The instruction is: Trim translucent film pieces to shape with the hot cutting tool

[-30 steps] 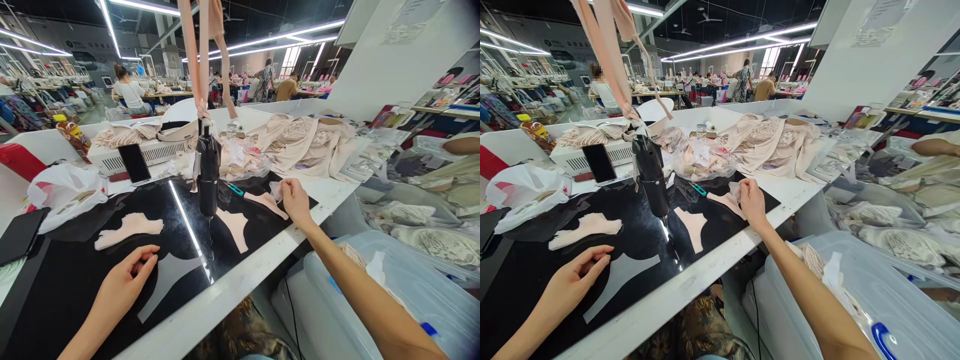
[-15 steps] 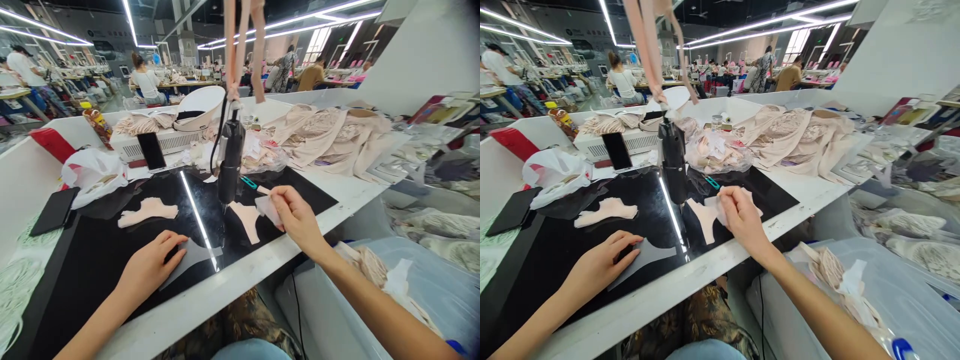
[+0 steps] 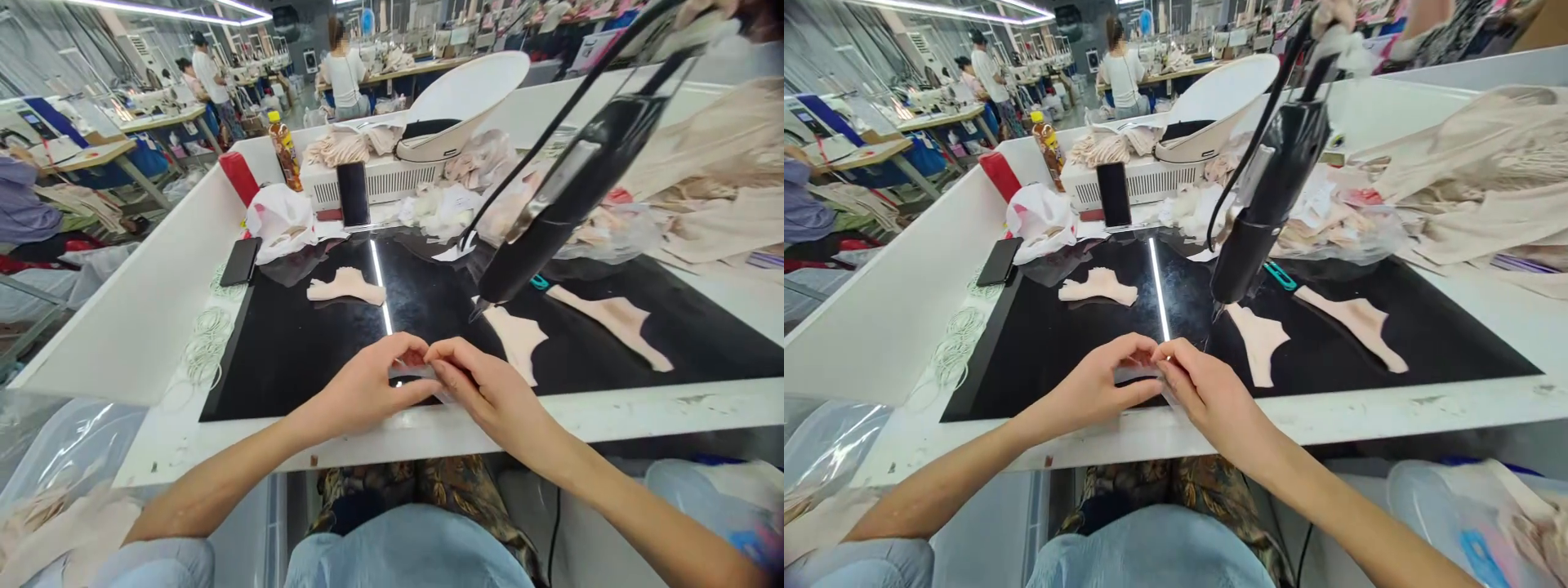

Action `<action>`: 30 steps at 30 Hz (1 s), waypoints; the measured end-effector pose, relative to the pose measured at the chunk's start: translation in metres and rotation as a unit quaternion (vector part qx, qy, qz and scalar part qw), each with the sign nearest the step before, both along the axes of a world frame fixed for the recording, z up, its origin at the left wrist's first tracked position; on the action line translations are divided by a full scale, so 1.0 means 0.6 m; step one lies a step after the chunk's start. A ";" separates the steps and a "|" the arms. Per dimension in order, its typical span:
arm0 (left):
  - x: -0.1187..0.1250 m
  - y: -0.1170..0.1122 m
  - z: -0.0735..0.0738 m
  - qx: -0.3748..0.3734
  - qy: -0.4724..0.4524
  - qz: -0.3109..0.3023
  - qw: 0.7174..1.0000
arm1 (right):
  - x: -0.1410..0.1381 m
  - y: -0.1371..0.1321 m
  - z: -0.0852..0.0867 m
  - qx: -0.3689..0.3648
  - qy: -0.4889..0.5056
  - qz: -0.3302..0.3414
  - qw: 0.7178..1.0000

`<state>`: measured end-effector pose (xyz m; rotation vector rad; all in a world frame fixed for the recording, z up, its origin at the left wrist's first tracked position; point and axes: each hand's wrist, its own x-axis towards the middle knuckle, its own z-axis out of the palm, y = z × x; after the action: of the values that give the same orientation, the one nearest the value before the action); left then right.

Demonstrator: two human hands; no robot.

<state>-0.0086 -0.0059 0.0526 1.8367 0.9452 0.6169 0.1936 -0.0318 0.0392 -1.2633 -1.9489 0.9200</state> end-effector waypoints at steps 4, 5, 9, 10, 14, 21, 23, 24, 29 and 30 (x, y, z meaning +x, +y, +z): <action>-0.008 0.008 -0.017 -0.096 -0.055 0.009 0.994 | -0.002 0.004 0.000 -0.003 0.004 -0.015 1.000; -0.011 0.011 -0.021 -0.112 -0.063 0.012 0.992 | -0.001 0.005 0.000 -0.011 0.006 -0.020 1.000; -0.020 0.017 -0.030 -0.151 -0.079 0.006 0.985 | -0.002 0.010 -0.001 -0.047 0.034 -0.031 0.998; -0.021 0.019 -0.031 -0.150 -0.075 0.002 0.986 | -0.003 0.010 -0.001 -0.054 0.043 -0.032 0.997; -0.024 0.023 -0.028 -0.103 -0.055 -0.008 0.993 | -0.006 0.013 -0.001 -0.071 0.071 -0.039 0.994; -0.038 0.030 -0.023 -0.162 -0.108 0.053 0.979 | 0.007 0.024 -0.001 -0.167 0.137 -0.044 0.975; -0.043 0.031 -0.026 -0.184 -0.124 0.076 0.972 | 0.016 0.025 -0.002 -0.191 0.127 -0.056 0.972; -0.045 0.032 -0.028 -0.187 -0.132 0.086 0.970 | 0.021 0.025 -0.003 -0.198 0.118 -0.064 0.971; -0.051 0.036 -0.036 -0.203 -0.161 0.120 0.958 | 0.042 0.022 -0.014 -0.234 0.118 -0.096 0.960; -0.051 0.036 -0.037 -0.209 -0.165 0.126 0.956 | 0.044 0.022 -0.015 -0.240 0.130 -0.099 0.957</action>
<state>-0.0393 0.0160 0.0305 1.2044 0.9984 0.7839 0.2201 -0.0189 0.0300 -1.4805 -1.4097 1.4298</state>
